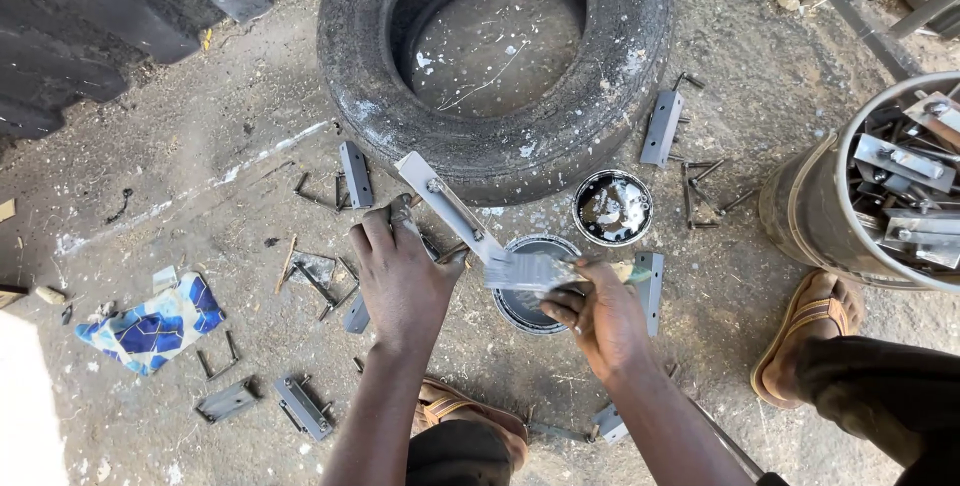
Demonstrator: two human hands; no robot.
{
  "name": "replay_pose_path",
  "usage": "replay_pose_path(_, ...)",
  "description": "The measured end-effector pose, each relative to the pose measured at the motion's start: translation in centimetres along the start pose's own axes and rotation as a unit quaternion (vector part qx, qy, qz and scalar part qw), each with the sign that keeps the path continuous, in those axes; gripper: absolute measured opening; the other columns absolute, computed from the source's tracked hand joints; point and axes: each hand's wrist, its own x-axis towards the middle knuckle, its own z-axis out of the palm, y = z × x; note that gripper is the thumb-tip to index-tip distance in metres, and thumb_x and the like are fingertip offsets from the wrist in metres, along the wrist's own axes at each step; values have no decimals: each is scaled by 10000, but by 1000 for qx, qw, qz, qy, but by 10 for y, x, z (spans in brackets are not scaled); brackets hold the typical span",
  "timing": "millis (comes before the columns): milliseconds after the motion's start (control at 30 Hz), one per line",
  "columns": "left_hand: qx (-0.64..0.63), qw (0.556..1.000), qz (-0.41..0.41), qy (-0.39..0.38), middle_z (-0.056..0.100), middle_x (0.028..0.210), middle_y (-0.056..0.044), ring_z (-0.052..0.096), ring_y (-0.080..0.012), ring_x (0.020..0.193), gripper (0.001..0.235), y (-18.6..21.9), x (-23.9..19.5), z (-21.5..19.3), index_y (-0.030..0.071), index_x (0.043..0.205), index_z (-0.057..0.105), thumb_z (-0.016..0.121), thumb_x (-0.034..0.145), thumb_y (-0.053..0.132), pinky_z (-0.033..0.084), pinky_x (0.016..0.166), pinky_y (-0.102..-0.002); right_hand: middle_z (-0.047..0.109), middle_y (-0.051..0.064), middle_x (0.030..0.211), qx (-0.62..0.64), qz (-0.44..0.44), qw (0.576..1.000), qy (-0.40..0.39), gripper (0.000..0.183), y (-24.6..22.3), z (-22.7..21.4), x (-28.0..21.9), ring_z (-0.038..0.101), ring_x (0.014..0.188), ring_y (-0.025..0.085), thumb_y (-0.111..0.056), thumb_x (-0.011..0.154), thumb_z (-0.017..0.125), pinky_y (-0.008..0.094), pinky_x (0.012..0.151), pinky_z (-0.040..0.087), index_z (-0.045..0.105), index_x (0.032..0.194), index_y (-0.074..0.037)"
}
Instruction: Painting small metal brackets with a brush and paint from a small container.
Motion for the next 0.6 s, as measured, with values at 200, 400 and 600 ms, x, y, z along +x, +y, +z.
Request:
replay_pose_path(200,-14,1000,-3,6,459,1139,-195,503,-371,1121,851,1,-1,-7,-112,1184,630,976,566,358,579,898,-475,612,195,894,8,15,999,29,163,-6,-2,1,705,802,334,-229,974,581,445,768,646,557,1025,-76)
replay_pose_path(400,-36,999,13,29,462,1171,-202,492,-391,1170,883,0,3,-8,-114,1215,611,985,563,350,563,952,-466,660,188,881,-17,9,997,74,196,-7,-12,13,741,802,328,-239,942,630,436,742,653,543,993,-72)
replay_pose_path(600,-36,999,28,12,466,1142,-196,511,-408,1156,836,6,1,-8,-115,1190,633,955,592,371,567,895,-520,628,222,1000,-37,3,998,55,248,-12,0,8,718,832,360,-225,951,590,447,747,651,551,1113,-42)
